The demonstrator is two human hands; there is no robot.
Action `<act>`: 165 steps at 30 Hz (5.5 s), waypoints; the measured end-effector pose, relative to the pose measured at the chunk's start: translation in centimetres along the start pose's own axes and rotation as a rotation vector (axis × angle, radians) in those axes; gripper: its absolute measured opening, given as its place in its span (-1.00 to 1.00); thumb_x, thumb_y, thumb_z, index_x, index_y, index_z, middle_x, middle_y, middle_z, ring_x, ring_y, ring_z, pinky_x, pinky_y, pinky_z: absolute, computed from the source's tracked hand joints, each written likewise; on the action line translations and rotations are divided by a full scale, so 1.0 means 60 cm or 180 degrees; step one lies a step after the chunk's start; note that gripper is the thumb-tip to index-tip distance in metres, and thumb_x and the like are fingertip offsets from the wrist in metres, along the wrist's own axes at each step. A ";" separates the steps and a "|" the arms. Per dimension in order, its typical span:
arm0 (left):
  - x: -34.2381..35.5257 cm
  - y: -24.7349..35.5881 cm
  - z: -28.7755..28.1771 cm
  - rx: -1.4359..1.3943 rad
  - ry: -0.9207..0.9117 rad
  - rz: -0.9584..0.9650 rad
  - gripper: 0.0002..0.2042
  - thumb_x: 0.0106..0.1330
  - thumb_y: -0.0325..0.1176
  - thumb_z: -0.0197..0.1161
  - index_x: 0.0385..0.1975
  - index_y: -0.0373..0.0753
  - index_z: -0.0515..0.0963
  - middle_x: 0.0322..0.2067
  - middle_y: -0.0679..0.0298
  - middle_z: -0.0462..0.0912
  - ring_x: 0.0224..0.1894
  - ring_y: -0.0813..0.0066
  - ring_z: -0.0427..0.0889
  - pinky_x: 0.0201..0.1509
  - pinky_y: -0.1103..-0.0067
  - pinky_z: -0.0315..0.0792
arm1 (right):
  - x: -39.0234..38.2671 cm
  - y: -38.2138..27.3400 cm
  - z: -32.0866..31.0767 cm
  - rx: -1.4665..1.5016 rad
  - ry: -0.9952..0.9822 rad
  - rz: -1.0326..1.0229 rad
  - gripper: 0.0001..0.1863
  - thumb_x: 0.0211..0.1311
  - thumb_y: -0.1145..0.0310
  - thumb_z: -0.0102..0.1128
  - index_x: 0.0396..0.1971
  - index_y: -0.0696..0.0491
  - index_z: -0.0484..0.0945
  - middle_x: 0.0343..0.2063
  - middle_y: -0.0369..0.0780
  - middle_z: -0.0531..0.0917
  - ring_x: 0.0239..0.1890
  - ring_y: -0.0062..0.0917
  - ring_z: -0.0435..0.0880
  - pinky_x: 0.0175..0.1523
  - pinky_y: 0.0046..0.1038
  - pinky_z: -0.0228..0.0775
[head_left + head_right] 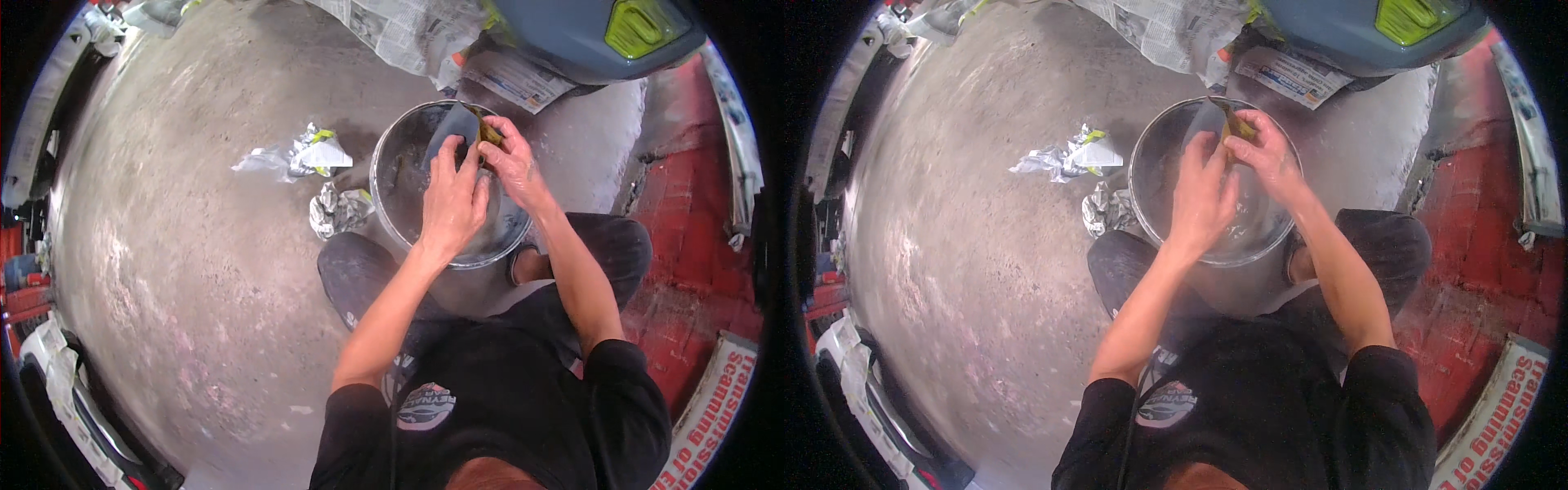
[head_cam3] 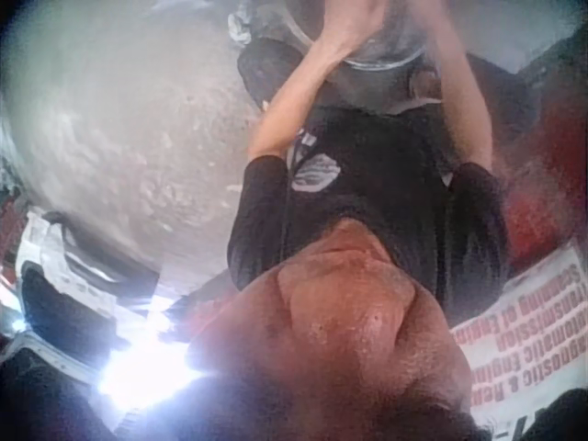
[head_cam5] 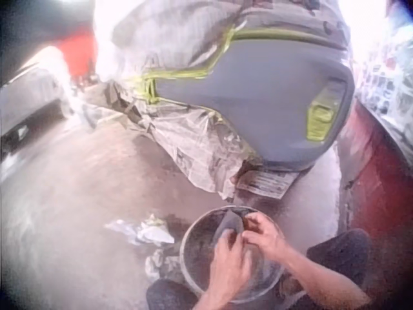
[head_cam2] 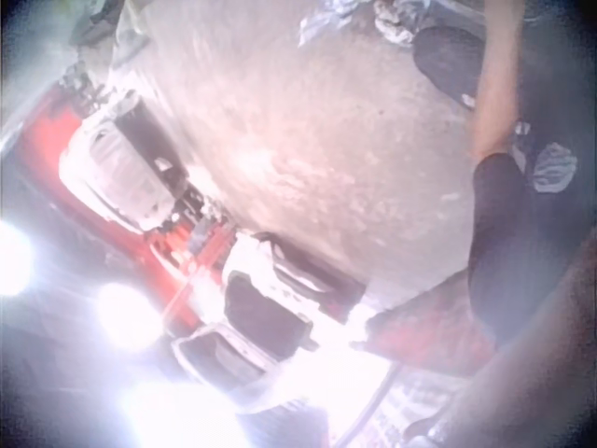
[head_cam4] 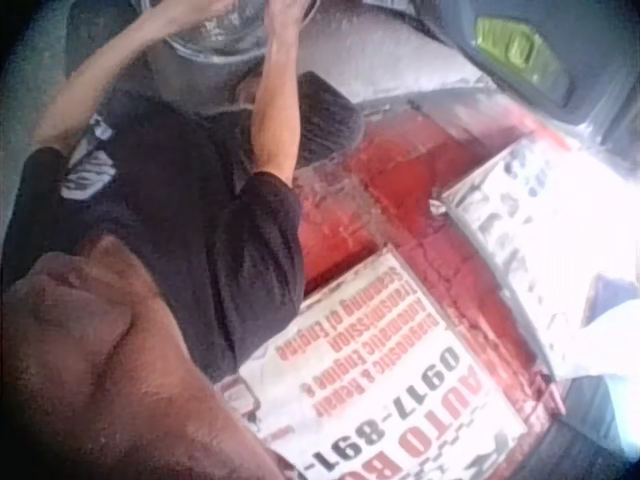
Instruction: The person wet-sands the body of a car by dipping a sanding block into a bucket of water and rubbing it across the surface.
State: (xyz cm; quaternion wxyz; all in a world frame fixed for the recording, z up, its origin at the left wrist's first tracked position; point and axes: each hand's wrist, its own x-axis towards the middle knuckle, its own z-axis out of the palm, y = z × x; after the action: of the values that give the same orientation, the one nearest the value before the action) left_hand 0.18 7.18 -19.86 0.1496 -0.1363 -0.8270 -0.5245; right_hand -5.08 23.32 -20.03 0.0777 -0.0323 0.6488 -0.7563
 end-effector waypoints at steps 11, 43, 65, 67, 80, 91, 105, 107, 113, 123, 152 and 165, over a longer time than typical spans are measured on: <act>0.007 -0.049 -0.014 -0.1375 0.0339 -0.1190 -0.73 0.40 -0.38 0.36 -0.04 -0.42 0.57 -0.19 0.17 0.65 -0.20 0.40 0.64 -0.10 0.47 0.52 | 0.008 -0.023 -0.009 -0.0941 0.0390 -0.0040 -0.67 0.38 0.38 0.34 0.05 0.19 0.55 -0.13 -0.26 0.73 -0.10 -0.65 0.66 0.07 -0.54 0.48; 0.031 -0.052 -0.031 -0.2696 0.0512 -0.1585 -0.55 0.40 -0.42 0.37 0.25 -0.40 0.49 0.06 0.13 0.64 0.08 0.41 0.64 0.09 0.51 0.57 | -0.025 -0.036 0.035 -0.1224 -0.0389 -0.0051 -0.81 0.23 0.50 0.40 -0.18 0.19 0.64 -0.27 -0.34 0.70 -0.20 -0.70 0.62 -0.04 -0.55 0.48; 0.037 -0.054 -0.044 -0.1655 0.0147 -0.1302 -0.75 0.32 -0.45 0.37 -0.05 -0.41 0.72 -0.26 0.19 0.79 -0.24 0.52 0.68 -0.05 0.56 0.53 | 0.027 -0.113 0.017 -0.2761 -0.1374 -0.0581 -0.55 0.23 0.33 0.26 0.13 0.13 0.65 0.02 -0.08 0.74 0.14 -0.34 0.68 0.30 -0.32 0.43; 0.040 -0.055 -0.049 -0.1637 0.0087 -0.1408 -0.77 0.31 -0.46 0.40 -0.10 -0.41 0.73 -0.32 0.24 0.78 -0.28 0.56 0.66 -0.11 0.58 0.53 | 0.029 -0.110 0.017 -0.2718 -0.1135 -0.0469 -0.63 0.23 0.32 0.27 -0.02 0.21 0.68 -0.23 -0.15 0.77 -0.11 -0.47 0.72 0.09 -0.41 0.51; 0.074 -0.074 -0.081 -0.1916 -0.0897 -0.1612 -0.85 0.33 -0.46 0.38 -0.23 -0.41 0.73 -0.43 0.34 0.72 -0.40 0.67 0.60 -0.30 0.63 0.47 | 0.068 -0.122 0.003 -0.2625 -0.1207 -0.0112 -0.69 0.23 0.27 0.32 -0.23 0.24 0.75 -0.41 -0.18 0.78 -0.30 -0.55 0.71 -0.09 -0.45 0.53; 0.067 -0.057 -0.065 -0.1137 -0.0760 -0.0980 -0.83 0.30 -0.41 0.39 -0.30 -0.43 0.70 -0.56 0.15 0.68 -0.50 0.52 0.62 -0.35 0.50 0.47 | 0.052 -0.130 0.035 -0.3292 -0.1306 -0.0416 -0.69 0.14 0.24 0.26 -0.33 0.22 0.70 -0.49 -0.04 0.70 -0.41 -0.33 0.69 -0.20 -0.32 0.49; 0.044 -0.075 -0.023 0.0266 0.0298 0.0628 -0.91 0.30 -0.46 0.35 -0.27 -0.30 0.68 -0.44 0.09 0.60 -0.40 0.05 0.63 -0.32 0.29 0.49 | 0.062 -0.078 0.000 -0.3882 -0.1053 -0.1474 -0.76 0.35 0.30 0.24 -0.27 0.21 0.61 -0.43 -0.04 0.67 -0.36 -0.31 0.67 -0.18 -0.29 0.47; 0.042 -0.068 -0.026 0.0204 0.0445 0.0623 -0.91 0.32 -0.46 0.35 -0.26 -0.31 0.68 -0.46 0.09 0.58 -0.43 0.08 0.61 -0.33 0.32 0.48 | 0.060 -0.084 -0.026 -0.3714 -0.0788 -0.1208 -0.76 0.37 0.28 0.24 -0.25 0.19 0.62 -0.41 -0.12 0.68 -0.33 -0.40 0.66 -0.15 -0.33 0.48; 0.044 -0.069 -0.043 -0.0561 0.0775 -0.0375 -0.87 0.39 -0.42 0.37 -0.23 -0.37 0.68 -0.50 0.19 0.63 -0.45 0.45 0.60 -0.34 0.47 0.46 | 0.045 -0.105 -0.014 -0.2794 -0.0809 -0.0280 -0.68 0.34 0.24 0.33 -0.12 0.19 0.67 -0.36 -0.29 0.71 -0.27 -0.63 0.60 -0.13 -0.46 0.46; 0.028 -0.085 -0.083 -0.1423 -0.0657 -0.1262 -0.82 0.34 -0.44 0.43 -0.16 -0.40 0.70 -0.34 0.32 0.76 -0.29 0.66 0.62 -0.15 0.62 0.49 | 0.041 -0.103 -0.057 -0.2873 -0.0623 -0.0470 -0.64 0.24 0.21 0.34 -0.13 0.18 0.63 -0.36 -0.09 0.70 -0.30 -0.41 0.67 -0.12 -0.34 0.48; 0.044 -0.027 -0.084 -0.2788 -0.0130 -0.0871 -0.50 0.38 -0.52 0.40 0.30 -0.44 0.46 0.09 0.21 0.68 0.10 0.53 0.63 0.24 0.57 0.48 | 0.022 -0.017 -0.002 -0.0159 0.0578 -0.0230 -0.84 0.45 0.42 0.31 -0.11 0.17 0.61 -0.23 -0.29 0.74 -0.21 -0.70 0.68 -0.07 -0.58 0.55; 0.056 -0.036 -0.111 -0.1822 -0.0943 -0.0914 -0.51 0.29 -0.54 0.32 0.26 -0.39 0.53 0.07 0.20 0.71 0.10 0.47 0.65 0.23 0.50 0.49 | 0.025 -0.090 0.004 -0.0975 -0.1006 -0.0365 -0.42 0.25 0.37 0.44 0.26 0.15 0.51 0.21 -0.20 0.57 0.30 -0.52 0.47 0.34 -0.37 0.35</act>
State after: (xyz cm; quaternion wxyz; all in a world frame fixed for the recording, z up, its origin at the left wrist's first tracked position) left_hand -3.00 0.45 -17.62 -0.0915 -0.1297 -0.6699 -0.7252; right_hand -6.90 23.63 -14.75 0.1294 -0.1987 0.7329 -0.6377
